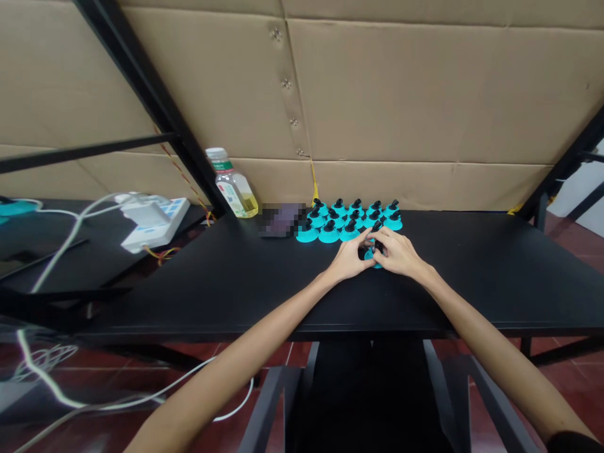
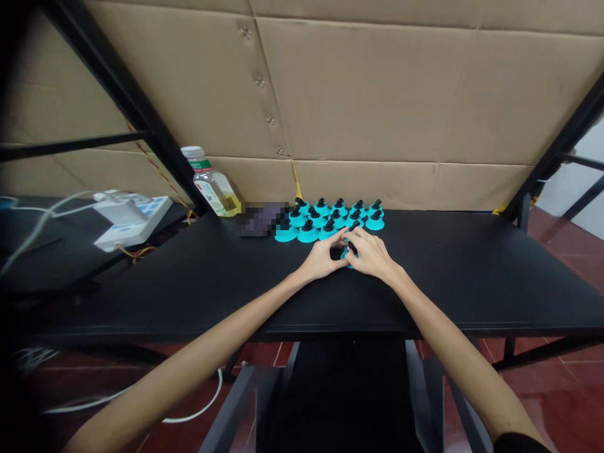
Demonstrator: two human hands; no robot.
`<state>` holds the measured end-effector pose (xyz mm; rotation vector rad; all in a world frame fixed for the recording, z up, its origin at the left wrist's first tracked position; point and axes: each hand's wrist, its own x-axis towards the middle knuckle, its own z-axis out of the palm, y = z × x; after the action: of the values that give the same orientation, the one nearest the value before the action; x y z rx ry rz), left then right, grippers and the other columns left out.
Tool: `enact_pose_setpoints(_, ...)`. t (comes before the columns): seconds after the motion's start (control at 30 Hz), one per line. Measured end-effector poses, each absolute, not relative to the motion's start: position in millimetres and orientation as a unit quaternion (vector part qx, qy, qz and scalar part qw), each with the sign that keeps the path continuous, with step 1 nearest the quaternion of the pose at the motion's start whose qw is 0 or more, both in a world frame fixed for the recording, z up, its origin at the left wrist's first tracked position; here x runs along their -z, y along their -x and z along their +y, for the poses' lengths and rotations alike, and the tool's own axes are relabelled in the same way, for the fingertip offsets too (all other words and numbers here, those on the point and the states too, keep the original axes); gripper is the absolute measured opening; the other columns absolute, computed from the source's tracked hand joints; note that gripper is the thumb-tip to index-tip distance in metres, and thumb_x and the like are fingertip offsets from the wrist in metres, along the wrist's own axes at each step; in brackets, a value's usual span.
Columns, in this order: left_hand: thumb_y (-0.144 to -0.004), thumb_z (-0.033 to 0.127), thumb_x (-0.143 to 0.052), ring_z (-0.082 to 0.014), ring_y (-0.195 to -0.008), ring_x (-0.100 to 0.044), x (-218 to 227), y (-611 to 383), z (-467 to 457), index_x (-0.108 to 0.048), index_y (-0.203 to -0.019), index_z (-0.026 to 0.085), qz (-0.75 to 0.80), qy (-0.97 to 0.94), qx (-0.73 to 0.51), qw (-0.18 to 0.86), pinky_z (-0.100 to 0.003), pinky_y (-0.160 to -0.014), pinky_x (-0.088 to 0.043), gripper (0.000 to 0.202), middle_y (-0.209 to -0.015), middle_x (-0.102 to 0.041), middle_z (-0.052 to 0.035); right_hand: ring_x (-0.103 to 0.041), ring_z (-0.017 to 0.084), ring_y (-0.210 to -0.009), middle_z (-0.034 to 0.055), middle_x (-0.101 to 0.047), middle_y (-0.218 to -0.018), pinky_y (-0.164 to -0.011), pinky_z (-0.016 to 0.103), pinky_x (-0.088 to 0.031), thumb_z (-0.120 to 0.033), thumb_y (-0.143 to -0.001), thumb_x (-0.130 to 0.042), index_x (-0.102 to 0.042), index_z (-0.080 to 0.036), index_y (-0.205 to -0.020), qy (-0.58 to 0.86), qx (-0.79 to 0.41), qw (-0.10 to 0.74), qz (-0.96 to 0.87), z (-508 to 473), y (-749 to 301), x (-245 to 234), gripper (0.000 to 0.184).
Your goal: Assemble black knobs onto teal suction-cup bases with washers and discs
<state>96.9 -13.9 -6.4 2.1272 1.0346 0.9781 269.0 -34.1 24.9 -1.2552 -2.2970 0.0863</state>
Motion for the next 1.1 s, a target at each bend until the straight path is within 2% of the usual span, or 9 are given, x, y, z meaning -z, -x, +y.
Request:
enact_pose_setpoints(0.13, -0.07, 0.032, -0.072, -0.026, -0.107, -0.065, 7, -97, -13, -0.039, -0.143, 0.015, 0.389, -0.796, -0.364, 0.287, -0.041, -0.098, -0.048, 0.082, -0.112, -0.071, -0.0085, -0.053, 0.011, -0.064, 0.0045, -0.063, -0.094, -0.067, 0.026, -0.042, -0.018, -0.077, -0.051, -0.065, -0.017, -0.111, 0.45, -0.075, 0.308, -0.835, -29, -274, -29, 0.036)
enact_pose_setpoints(0.3, -0.071, 0.037, -0.075, -0.0259, -0.107, -0.066, 6, -97, -14, -0.039, -0.143, 0.02, 0.39, -0.797, -0.362, 0.286, -0.043, -0.099, -0.048, 0.083, -0.112, -0.072, -0.0074, -0.056, 0.012, -0.061, 0.0051, -0.066, -0.094, -0.067, 0.027, -0.043, -0.032, -0.083, -0.056, -0.067, -0.019, -0.101, 0.512, -0.059, 0.385, -0.766, -14, -298, -33, 0.025)
enact_pose_setpoints(0.47, -0.071, 0.038, -0.074, -0.0253, -0.104, -0.067, 5, -97, -14, -0.041, -0.142, 0.021, 0.385, -0.797, -0.368, 0.283, -0.044, -0.099, -0.048, 0.08, -0.112, -0.072, -0.0069, -0.06, 0.018, -0.076, 0.0051, -0.066, -0.089, -0.064, 0.027, -0.039, -0.034, -0.083, -0.059, -0.068, -0.021, -0.099, 0.612, 0.018, 0.317, -0.725, 2, -321, -22, 0.022)
enact_pose_setpoints(0.63, -0.071, 0.038, -0.074, -0.0248, -0.103, -0.067, 7, -97, -13, -0.042, -0.141, 0.021, 0.387, -0.8, -0.367, 0.275, -0.044, -0.099, -0.048, 0.079, -0.111, -0.072, -0.0066, -0.061, 0.021, -0.084, 0.0056, -0.066, -0.096, -0.063, 0.027, -0.038, -0.036, -0.085, -0.058, -0.068, -0.023, -0.103, 0.635, 0.009, 0.234, -0.736, 11, -322, -7, 0.024)
enact_pose_setpoints(1.1, -0.072, 0.037, -0.074, -0.0234, -0.103, -0.067, 7, -97, -13, -0.045, -0.14, 0.02, 0.386, -0.799, -0.369, 0.277, -0.043, -0.099, -0.049, 0.076, -0.111, -0.072, -0.0061, -0.06, 0.021, -0.084, 0.0066, -0.064, -0.096, -0.061, 0.026, -0.036, -0.042, -0.089, -0.053, -0.067, -0.024, -0.104, 0.649, 0.024, 0.233, -0.724, 16, -318, 2, 0.027)
